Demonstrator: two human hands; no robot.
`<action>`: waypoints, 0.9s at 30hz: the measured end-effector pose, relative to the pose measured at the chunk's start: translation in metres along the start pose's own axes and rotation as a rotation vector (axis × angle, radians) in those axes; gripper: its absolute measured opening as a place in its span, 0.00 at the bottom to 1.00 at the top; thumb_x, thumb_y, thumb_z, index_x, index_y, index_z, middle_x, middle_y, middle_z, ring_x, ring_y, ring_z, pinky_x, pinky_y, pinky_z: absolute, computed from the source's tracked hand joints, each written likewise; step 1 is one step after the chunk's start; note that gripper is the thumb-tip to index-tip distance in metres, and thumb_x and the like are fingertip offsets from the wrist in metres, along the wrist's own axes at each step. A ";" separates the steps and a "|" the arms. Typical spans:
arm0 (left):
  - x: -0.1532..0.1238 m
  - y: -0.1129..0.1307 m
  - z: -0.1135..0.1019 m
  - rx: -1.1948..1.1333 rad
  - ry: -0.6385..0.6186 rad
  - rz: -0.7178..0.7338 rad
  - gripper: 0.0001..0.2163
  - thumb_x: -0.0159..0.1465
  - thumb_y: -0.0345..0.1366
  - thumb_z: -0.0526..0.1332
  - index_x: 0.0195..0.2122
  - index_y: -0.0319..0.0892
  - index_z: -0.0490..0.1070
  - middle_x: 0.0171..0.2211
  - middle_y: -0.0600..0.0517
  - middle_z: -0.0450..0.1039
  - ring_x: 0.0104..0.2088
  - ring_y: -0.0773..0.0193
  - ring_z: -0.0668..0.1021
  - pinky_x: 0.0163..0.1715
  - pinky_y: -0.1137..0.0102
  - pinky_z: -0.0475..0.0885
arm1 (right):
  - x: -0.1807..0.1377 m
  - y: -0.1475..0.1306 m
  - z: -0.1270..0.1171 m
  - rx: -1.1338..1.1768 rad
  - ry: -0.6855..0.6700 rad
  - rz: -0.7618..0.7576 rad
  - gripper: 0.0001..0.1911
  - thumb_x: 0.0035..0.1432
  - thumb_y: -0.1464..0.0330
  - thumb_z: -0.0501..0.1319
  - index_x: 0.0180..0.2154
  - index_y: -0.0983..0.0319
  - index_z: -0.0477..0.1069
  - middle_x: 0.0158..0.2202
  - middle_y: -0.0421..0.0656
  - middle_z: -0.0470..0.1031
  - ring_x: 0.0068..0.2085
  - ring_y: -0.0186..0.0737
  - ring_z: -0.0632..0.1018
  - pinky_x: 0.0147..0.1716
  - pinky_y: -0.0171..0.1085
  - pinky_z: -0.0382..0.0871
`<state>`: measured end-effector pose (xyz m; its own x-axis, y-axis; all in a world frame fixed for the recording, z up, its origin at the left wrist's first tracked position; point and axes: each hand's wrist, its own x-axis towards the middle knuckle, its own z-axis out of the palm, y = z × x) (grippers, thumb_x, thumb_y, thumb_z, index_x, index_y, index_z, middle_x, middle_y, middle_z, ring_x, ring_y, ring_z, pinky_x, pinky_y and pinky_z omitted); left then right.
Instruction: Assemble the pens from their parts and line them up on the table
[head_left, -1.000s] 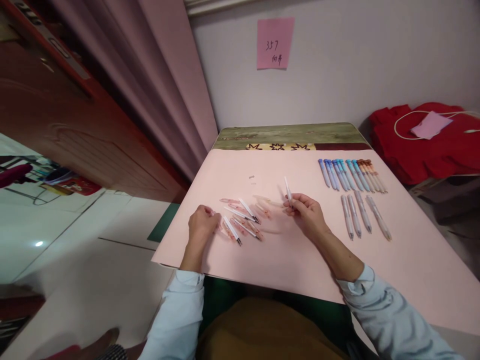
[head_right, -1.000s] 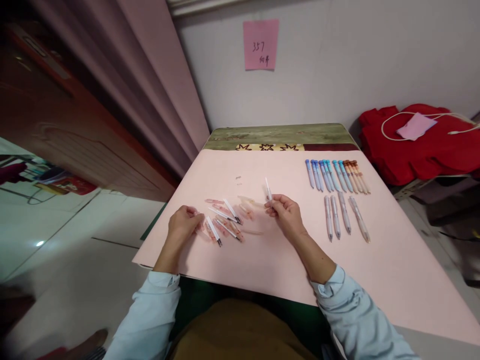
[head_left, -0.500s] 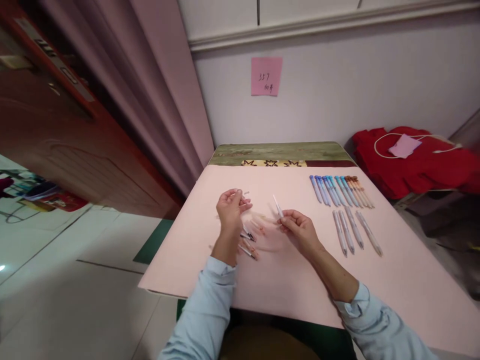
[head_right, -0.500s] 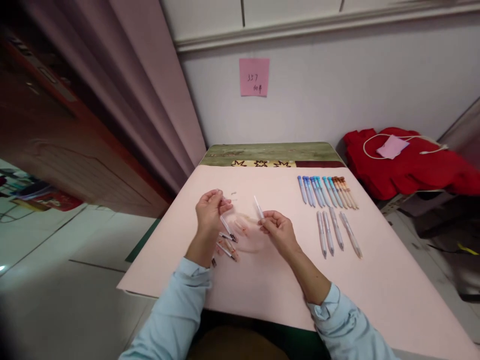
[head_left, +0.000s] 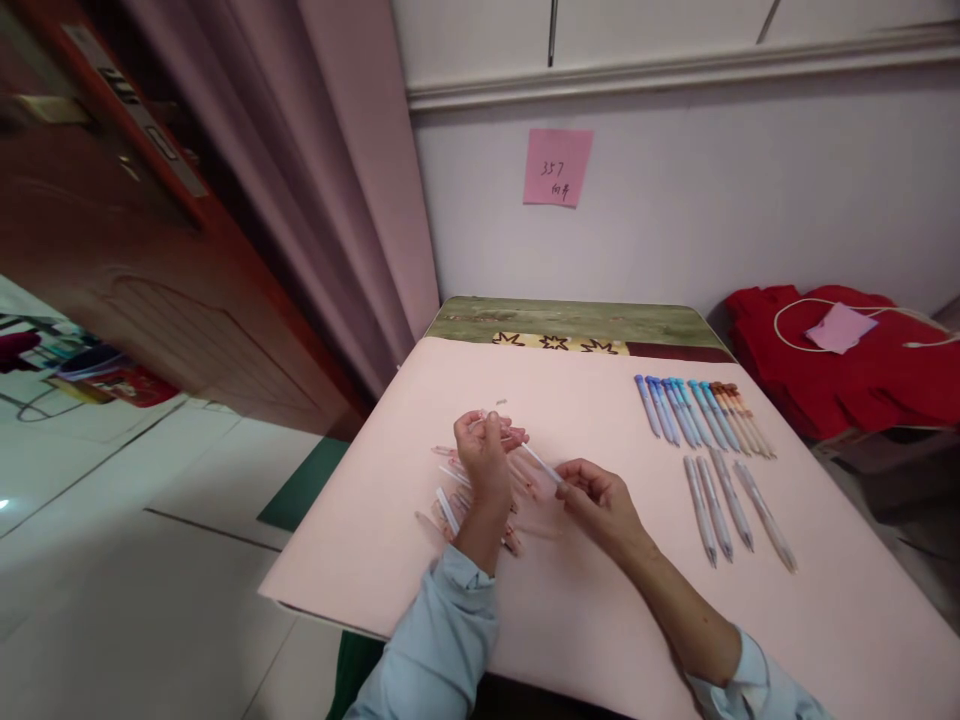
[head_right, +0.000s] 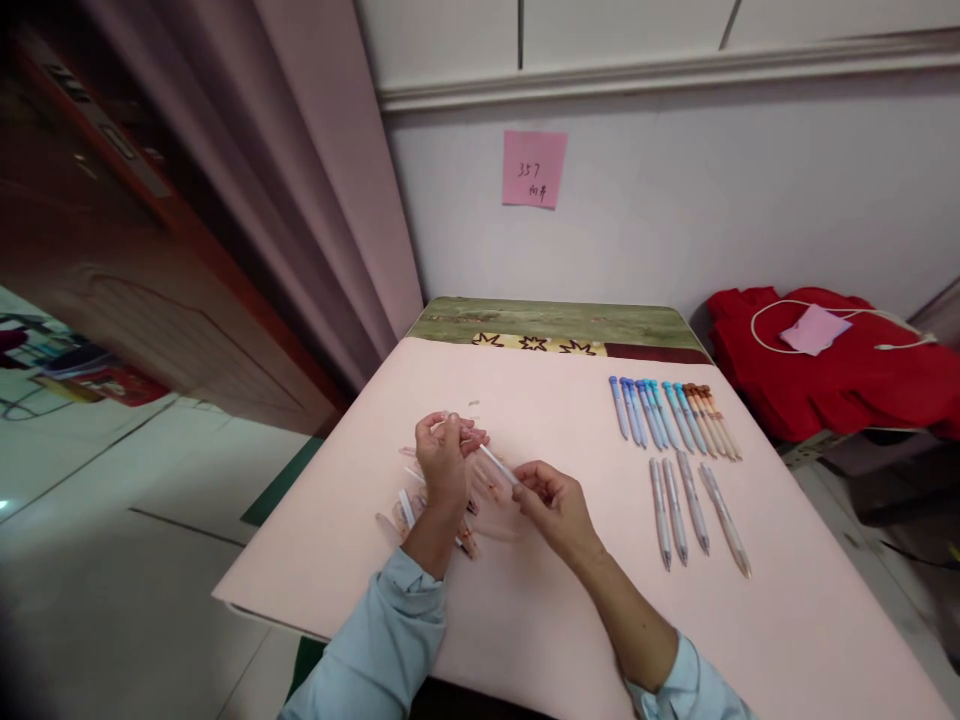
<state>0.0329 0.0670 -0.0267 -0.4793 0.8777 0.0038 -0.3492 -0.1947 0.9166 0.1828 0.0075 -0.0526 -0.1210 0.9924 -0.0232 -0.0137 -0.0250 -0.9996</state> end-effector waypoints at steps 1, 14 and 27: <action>0.000 0.000 0.000 0.002 0.000 -0.003 0.17 0.60 0.44 0.63 0.43 0.43 0.59 0.30 0.53 0.74 0.23 0.65 0.79 0.27 0.65 0.78 | 0.000 0.001 0.000 -0.021 -0.004 -0.003 0.12 0.55 0.60 0.65 0.37 0.61 0.75 0.25 0.38 0.72 0.25 0.32 0.70 0.25 0.31 0.63; -0.008 0.006 -0.001 0.041 -0.087 0.065 0.15 0.64 0.42 0.60 0.44 0.45 0.56 0.29 0.56 0.73 0.21 0.65 0.79 0.24 0.67 0.77 | -0.002 0.004 -0.001 0.004 0.015 0.031 0.12 0.56 0.60 0.64 0.37 0.62 0.74 0.26 0.40 0.73 0.26 0.32 0.70 0.25 0.31 0.61; -0.005 0.007 0.000 0.085 -0.106 0.118 0.15 0.62 0.42 0.62 0.44 0.45 0.56 0.28 0.56 0.73 0.21 0.65 0.79 0.23 0.69 0.77 | 0.002 -0.002 0.000 -0.054 0.094 -0.053 0.08 0.55 0.64 0.62 0.35 0.61 0.75 0.24 0.39 0.73 0.24 0.33 0.69 0.24 0.32 0.60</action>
<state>0.0334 0.0611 -0.0203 -0.4237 0.8931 0.1512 -0.2238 -0.2650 0.9379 0.1827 0.0094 -0.0509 -0.0274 0.9992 0.0303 0.0361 0.0313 -0.9989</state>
